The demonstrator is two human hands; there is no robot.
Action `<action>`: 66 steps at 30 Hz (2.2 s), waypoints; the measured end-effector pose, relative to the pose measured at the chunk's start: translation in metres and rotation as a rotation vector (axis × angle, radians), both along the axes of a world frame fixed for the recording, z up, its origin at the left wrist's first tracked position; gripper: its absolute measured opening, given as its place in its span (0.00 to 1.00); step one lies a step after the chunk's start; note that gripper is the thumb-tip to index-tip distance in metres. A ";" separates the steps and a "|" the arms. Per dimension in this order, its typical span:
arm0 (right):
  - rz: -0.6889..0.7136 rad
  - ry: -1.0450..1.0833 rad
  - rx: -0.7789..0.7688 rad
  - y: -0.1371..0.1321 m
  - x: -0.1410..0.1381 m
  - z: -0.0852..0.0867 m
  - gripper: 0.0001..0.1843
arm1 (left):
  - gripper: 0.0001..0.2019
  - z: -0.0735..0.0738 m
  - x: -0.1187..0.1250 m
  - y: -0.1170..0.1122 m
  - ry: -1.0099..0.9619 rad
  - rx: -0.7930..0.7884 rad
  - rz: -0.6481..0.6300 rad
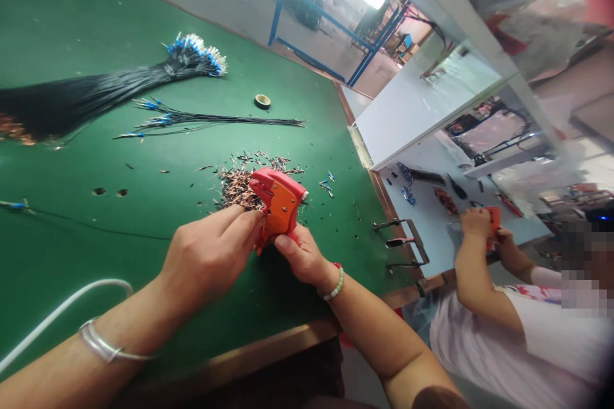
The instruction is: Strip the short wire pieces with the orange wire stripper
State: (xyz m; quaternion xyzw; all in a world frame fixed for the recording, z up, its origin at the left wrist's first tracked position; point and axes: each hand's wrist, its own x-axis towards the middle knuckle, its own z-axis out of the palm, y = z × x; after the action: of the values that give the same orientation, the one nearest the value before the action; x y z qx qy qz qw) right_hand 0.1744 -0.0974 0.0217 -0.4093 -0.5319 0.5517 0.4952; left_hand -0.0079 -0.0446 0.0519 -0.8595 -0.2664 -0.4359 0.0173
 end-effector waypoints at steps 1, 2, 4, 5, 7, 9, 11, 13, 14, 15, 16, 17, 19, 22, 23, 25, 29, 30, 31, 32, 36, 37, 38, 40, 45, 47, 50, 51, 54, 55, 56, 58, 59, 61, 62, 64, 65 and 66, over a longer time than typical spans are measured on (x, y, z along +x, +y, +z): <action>-0.006 -0.021 -0.004 0.000 0.000 0.001 0.27 | 0.03 0.000 0.000 0.000 0.000 0.002 -0.001; -0.010 -0.031 -0.006 0.000 -0.001 0.002 0.27 | 0.03 0.001 0.000 0.000 0.003 0.002 -0.001; -0.011 -0.020 -0.001 -0.001 -0.001 0.001 0.26 | 0.03 0.001 0.000 0.000 0.012 -0.002 0.006; -0.011 -0.012 0.003 -0.001 -0.001 0.000 0.25 | 0.04 0.001 0.000 0.000 0.015 0.000 0.013; -0.024 -0.017 -0.001 -0.003 -0.002 -0.004 0.23 | 0.04 0.001 0.000 0.000 0.015 0.015 0.029; -0.053 -0.040 -0.026 -0.005 -0.002 -0.007 0.23 | 0.04 0.000 0.001 0.001 0.012 0.028 0.039; -0.084 -0.050 -0.057 -0.006 -0.004 -0.009 0.25 | 0.04 0.000 0.001 0.001 0.012 0.032 0.041; -0.104 -0.046 -0.074 -0.007 -0.005 -0.008 0.25 | 0.04 -0.001 0.002 0.002 0.006 0.032 0.041; -0.114 -0.042 -0.076 -0.008 -0.007 -0.008 0.25 | 0.04 -0.002 0.002 0.002 0.001 0.034 0.042; -0.124 -0.040 -0.077 -0.008 -0.008 -0.007 0.25 | 0.04 -0.003 0.002 0.003 -0.005 0.034 0.043; -0.138 -0.038 -0.080 -0.008 -0.009 -0.006 0.26 | 0.04 -0.003 0.003 0.003 -0.013 0.034 0.046; -0.154 -0.034 -0.088 -0.008 -0.009 -0.006 0.26 | 0.04 -0.004 0.003 0.003 -0.018 0.031 0.050; -0.182 -0.027 -0.113 -0.008 -0.010 -0.006 0.26 | 0.05 -0.006 0.003 0.003 -0.016 0.020 0.053; -0.182 0.011 -0.138 -0.005 -0.006 -0.003 0.26 | 0.05 -0.006 0.002 0.004 -0.006 -0.018 0.046; -0.169 0.037 -0.133 -0.004 -0.004 -0.002 0.27 | 0.06 -0.006 0.002 0.004 -0.007 -0.043 0.039; -0.139 0.107 -0.118 -0.001 0.003 0.004 0.30 | 0.07 -0.004 0.001 0.007 -0.023 -0.127 0.026; -0.037 0.268 -0.151 0.004 0.020 0.017 0.29 | 0.10 -0.002 -0.004 0.016 -0.107 -0.365 -0.015; 0.005 0.300 -0.172 0.005 0.023 0.019 0.27 | 0.10 -0.002 -0.005 0.019 -0.133 -0.415 -0.030; 0.045 0.334 -0.193 0.005 0.025 0.019 0.23 | 0.10 -0.001 -0.006 0.021 -0.157 -0.460 -0.043; 0.080 0.370 -0.218 0.005 0.026 0.019 0.19 | 0.10 0.000 -0.007 0.022 -0.175 -0.500 -0.055; 0.145 0.462 -0.318 0.003 0.025 0.018 0.14 | 0.08 0.005 -0.008 0.024 -0.227 -0.603 -0.075; 0.159 0.440 -0.331 0.002 0.025 0.018 0.14 | 0.07 0.006 -0.008 0.023 -0.234 -0.615 -0.077; 0.174 0.400 -0.339 0.001 0.026 0.019 0.15 | 0.07 0.007 -0.008 0.023 -0.237 -0.622 -0.078; 0.210 0.319 -0.355 -0.001 0.027 0.021 0.19 | 0.07 0.009 -0.007 0.022 -0.235 -0.629 -0.083; 0.304 0.279 -0.404 -0.002 0.028 0.022 0.27 | 0.05 0.012 -0.007 0.021 -0.229 -0.641 -0.173; 0.319 0.282 -0.411 -0.002 0.028 0.020 0.28 | 0.05 0.012 -0.007 0.022 -0.221 -0.644 -0.207; 0.340 0.262 -0.410 -0.001 0.028 0.019 0.28 | 0.06 0.013 -0.007 0.023 -0.206 -0.642 -0.223; 0.345 0.252 -0.409 -0.001 0.028 0.019 0.28 | 0.06 0.013 -0.008 0.024 -0.200 -0.642 -0.226; 0.345 0.231 -0.399 -0.001 0.028 0.019 0.27 | 0.06 0.012 -0.009 0.025 -0.188 -0.636 -0.236; 0.342 0.228 -0.396 -0.001 0.028 0.020 0.26 | 0.06 0.012 -0.010 0.025 -0.184 -0.635 -0.237; 0.339 0.226 -0.392 -0.001 0.028 0.020 0.25 | 0.06 0.012 -0.010 0.025 -0.179 -0.635 -0.238; 0.336 0.221 -0.384 -0.001 0.027 0.020 0.24 | 0.07 0.013 -0.011 0.026 -0.171 -0.644 -0.240; 0.330 0.214 -0.384 -0.001 0.026 0.021 0.24 | 0.07 0.014 -0.012 0.027 -0.171 -0.651 -0.243; 0.312 0.193 -0.392 -0.002 0.024 0.021 0.26 | 0.07 0.016 -0.012 0.027 -0.179 -0.667 -0.258; 0.301 0.183 -0.396 -0.002 0.023 0.021 0.26 | 0.07 0.017 -0.012 0.028 -0.182 -0.676 -0.262; 0.276 0.170 -0.392 -0.003 0.020 0.022 0.28 | 0.07 0.019 -0.012 0.028 -0.190 -0.684 -0.269; 0.266 0.169 -0.385 -0.003 0.019 0.022 0.28 | 0.07 0.020 -0.012 0.027 -0.193 -0.686 -0.270; 0.254 0.169 -0.378 -0.003 0.018 0.021 0.28 | 0.07 0.021 -0.012 0.027 -0.200 -0.685 -0.271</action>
State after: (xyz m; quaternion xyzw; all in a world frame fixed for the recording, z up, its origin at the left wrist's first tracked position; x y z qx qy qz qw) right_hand 0.1920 -0.1008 0.0431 -0.3771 -0.4233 0.7313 0.3792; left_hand -0.0198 -0.0175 0.0728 -0.7962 -0.2812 -0.4015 -0.3547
